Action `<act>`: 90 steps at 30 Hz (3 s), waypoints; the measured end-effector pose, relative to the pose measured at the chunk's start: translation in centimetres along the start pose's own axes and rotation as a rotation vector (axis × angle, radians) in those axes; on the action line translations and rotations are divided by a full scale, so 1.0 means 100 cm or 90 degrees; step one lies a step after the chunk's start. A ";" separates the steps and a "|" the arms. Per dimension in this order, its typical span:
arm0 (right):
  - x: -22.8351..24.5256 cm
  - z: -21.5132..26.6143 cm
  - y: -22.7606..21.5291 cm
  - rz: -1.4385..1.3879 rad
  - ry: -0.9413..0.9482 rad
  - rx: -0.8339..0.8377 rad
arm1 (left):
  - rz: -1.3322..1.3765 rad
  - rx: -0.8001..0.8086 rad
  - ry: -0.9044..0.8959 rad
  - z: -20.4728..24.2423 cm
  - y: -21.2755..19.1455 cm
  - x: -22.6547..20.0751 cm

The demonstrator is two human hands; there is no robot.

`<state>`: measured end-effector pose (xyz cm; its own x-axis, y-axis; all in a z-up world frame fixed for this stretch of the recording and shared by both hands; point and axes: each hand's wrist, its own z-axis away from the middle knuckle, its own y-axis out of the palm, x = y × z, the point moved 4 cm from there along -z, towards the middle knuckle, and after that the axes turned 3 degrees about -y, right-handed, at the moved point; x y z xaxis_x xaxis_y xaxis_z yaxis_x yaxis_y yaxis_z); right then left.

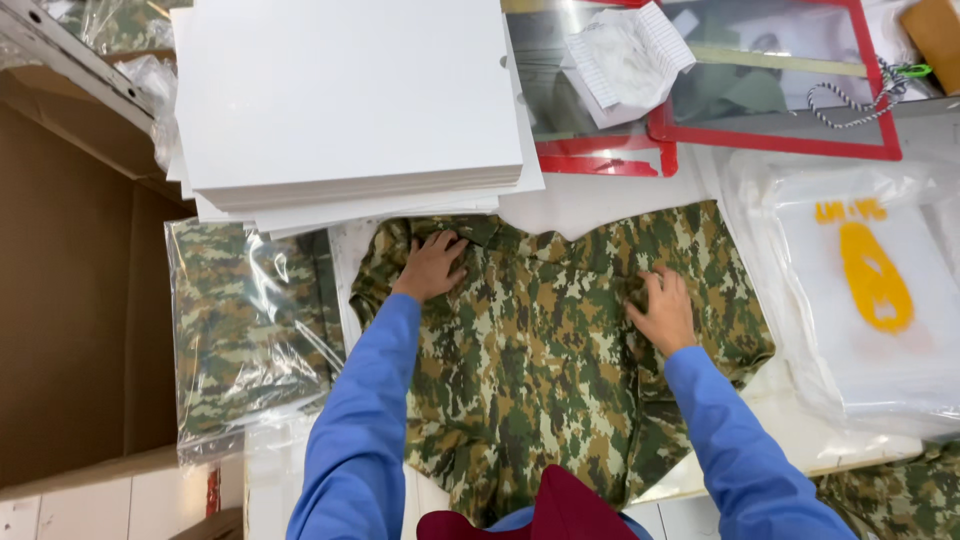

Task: The person folds camouflage-patterned t-shirts by hand on a white table using a paper guide, places the folded shirts into individual plastic bags, and then puts the bagged shirts into a cardboard box.

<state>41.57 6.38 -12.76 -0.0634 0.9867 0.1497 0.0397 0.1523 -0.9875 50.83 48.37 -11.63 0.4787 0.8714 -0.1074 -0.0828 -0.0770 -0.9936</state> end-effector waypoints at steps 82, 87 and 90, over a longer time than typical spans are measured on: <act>-0.107 0.232 0.011 -0.068 0.102 -0.129 | -0.475 -0.112 0.004 -0.064 -0.271 -0.072; -0.108 0.236 0.013 -0.043 0.083 -0.160 | -0.289 -0.083 0.053 -0.056 -0.292 -0.063; -0.110 0.233 0.014 -0.075 0.102 -0.131 | -0.011 -0.038 0.002 -0.055 -0.300 -0.058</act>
<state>19.12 -5.54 -16.97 0.0778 0.9556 0.2840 0.2436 0.2580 -0.9349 55.33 42.99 18.56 0.4818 0.8717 -0.0896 -0.0224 -0.0900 -0.9957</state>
